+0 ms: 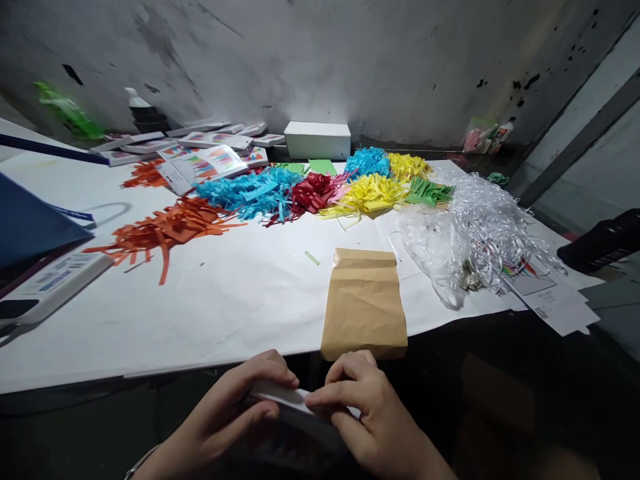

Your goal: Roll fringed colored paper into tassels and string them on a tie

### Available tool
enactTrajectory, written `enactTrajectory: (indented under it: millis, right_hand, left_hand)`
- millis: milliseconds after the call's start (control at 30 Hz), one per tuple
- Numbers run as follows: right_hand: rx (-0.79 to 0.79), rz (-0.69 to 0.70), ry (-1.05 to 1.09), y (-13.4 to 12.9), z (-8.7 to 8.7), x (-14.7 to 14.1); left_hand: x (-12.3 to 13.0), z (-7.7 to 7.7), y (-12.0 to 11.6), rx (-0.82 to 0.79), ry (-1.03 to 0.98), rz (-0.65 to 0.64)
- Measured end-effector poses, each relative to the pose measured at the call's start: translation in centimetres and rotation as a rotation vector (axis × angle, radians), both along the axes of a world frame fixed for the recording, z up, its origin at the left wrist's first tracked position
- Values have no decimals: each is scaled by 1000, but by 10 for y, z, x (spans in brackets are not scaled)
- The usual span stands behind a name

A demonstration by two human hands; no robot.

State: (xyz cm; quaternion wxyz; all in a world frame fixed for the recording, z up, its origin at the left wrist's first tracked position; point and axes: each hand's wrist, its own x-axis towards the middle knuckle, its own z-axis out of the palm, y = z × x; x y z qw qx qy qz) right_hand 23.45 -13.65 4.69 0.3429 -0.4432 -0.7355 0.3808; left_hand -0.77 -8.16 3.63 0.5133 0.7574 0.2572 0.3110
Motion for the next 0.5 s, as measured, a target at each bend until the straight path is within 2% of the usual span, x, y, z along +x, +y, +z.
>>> enactTrajectory:
  millis: [200,500]
  right_hand:
    - [44,25,7,2,4,3]
    - [-21,90,-17,12,14,3]
  left_hand:
    - [1,-2,1,4,16,-27]
    - [6,2,-1,28,50,-44]
